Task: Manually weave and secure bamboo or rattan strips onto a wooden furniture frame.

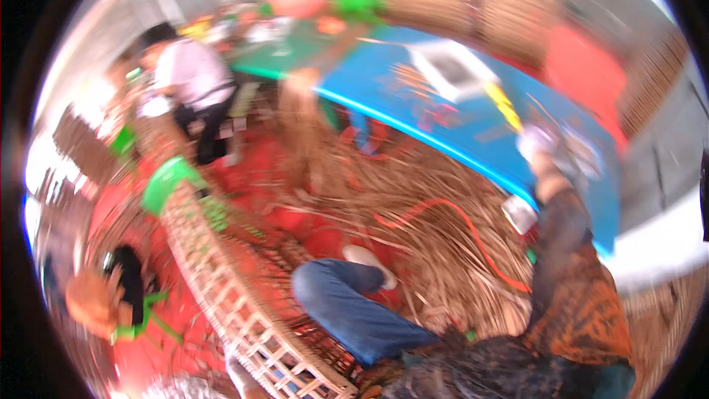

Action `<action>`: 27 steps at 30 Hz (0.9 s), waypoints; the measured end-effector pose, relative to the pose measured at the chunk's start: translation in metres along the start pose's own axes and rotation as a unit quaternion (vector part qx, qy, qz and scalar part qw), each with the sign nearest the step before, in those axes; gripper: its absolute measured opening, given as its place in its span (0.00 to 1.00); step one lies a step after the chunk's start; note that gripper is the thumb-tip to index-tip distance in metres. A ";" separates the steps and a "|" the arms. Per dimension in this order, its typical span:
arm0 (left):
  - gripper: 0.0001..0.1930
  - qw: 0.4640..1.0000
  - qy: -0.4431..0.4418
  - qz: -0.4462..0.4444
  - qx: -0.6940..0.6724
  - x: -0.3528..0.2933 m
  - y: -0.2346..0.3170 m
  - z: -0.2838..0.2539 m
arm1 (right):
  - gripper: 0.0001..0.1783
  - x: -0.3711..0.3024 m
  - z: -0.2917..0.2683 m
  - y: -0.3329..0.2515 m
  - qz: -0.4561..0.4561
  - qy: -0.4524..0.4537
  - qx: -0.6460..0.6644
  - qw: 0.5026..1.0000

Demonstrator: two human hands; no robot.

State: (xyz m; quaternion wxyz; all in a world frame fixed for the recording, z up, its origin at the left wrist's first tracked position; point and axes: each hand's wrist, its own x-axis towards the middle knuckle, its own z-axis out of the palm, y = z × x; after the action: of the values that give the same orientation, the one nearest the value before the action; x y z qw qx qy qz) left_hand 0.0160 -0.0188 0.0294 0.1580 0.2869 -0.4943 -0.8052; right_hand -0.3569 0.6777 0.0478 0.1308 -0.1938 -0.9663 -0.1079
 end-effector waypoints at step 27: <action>0.14 0.989 -0.138 -0.020 -0.044 0.005 -0.008 0.032 | 0.10 0.094 0.088 0.075 -0.021 -0.100 0.528 0.843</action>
State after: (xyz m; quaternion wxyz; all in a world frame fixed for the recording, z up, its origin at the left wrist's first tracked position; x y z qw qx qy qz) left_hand -0.0076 0.0049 0.0318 0.0847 0.1759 -0.4696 -0.8610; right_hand -0.4287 0.8009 0.0043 0.1137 -0.0845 -0.8886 0.4363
